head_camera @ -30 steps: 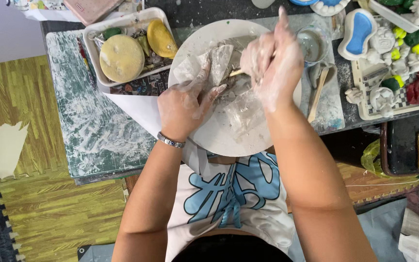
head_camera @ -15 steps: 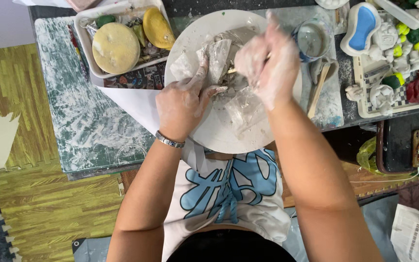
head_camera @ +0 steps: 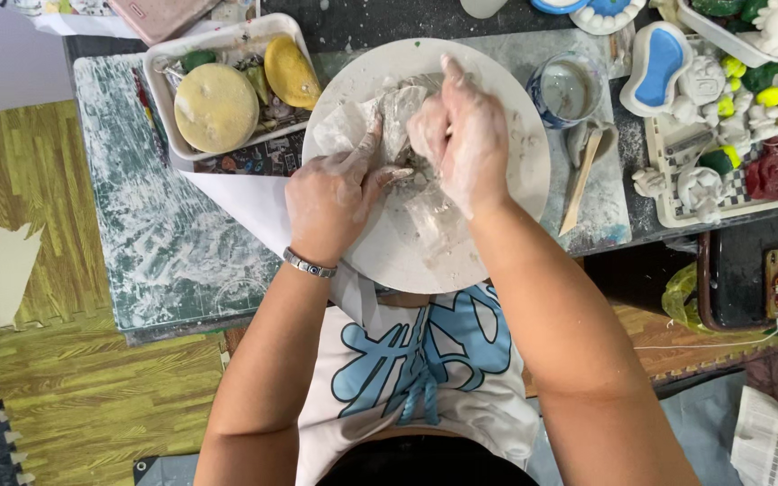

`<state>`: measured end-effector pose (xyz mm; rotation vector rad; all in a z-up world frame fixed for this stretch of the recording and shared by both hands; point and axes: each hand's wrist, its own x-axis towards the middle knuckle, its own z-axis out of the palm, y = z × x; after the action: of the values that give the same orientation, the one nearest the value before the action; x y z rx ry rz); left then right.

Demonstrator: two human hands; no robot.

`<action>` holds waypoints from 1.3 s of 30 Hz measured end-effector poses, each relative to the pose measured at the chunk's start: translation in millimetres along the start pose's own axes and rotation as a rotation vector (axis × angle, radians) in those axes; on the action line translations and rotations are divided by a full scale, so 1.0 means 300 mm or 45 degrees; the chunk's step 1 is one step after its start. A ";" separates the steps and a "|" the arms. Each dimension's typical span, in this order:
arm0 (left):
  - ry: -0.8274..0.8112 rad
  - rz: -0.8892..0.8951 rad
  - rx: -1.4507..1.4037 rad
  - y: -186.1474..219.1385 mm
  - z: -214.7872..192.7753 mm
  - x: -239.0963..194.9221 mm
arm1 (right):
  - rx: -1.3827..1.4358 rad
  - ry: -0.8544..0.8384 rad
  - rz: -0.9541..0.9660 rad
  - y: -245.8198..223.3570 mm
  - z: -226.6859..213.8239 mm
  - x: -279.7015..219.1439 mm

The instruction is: The person kneads and shapes a lump of white clay on a rotating pottery wheel. They use their hands to roll the clay into a ball and occasionally use a wooden modeling tool to smooth the surface. The person repeatedly dips their hands into a container of water to keep the clay moist and workable.

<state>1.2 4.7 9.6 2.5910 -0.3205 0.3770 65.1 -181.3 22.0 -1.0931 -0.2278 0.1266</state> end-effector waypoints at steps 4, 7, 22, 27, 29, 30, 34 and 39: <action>0.020 -0.016 -0.016 0.006 0.003 -0.008 | 0.127 -0.013 0.017 -0.044 -0.015 0.048; 0.027 -0.006 -0.008 0.006 -0.001 -0.007 | 0.310 0.063 0.142 -0.067 -0.055 0.085; -0.034 -0.049 0.045 0.019 0.010 -0.016 | -0.035 0.046 -0.136 0.045 -0.014 -0.055; 0.010 -0.042 0.087 -0.005 0.030 -0.011 | -0.385 -0.043 -0.105 0.054 0.077 -0.059; -0.003 -0.010 0.071 -0.021 0.046 -0.006 | -0.571 -0.143 -0.224 0.041 0.111 -0.086; -0.010 0.005 0.062 -0.030 0.052 -0.001 | -0.645 -0.195 -0.251 0.031 0.120 -0.097; -0.021 0.040 0.045 -0.058 0.062 0.007 | -0.808 -0.324 -0.351 0.016 0.140 -0.121; 0.026 0.080 -0.005 -0.044 0.045 0.013 | -0.618 -0.072 -0.162 0.041 0.123 -0.086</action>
<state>11.6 8.5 -6.2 2.5760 -0.3961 0.4248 31.0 -149.3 24.2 -1.5540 -0.3906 -0.0148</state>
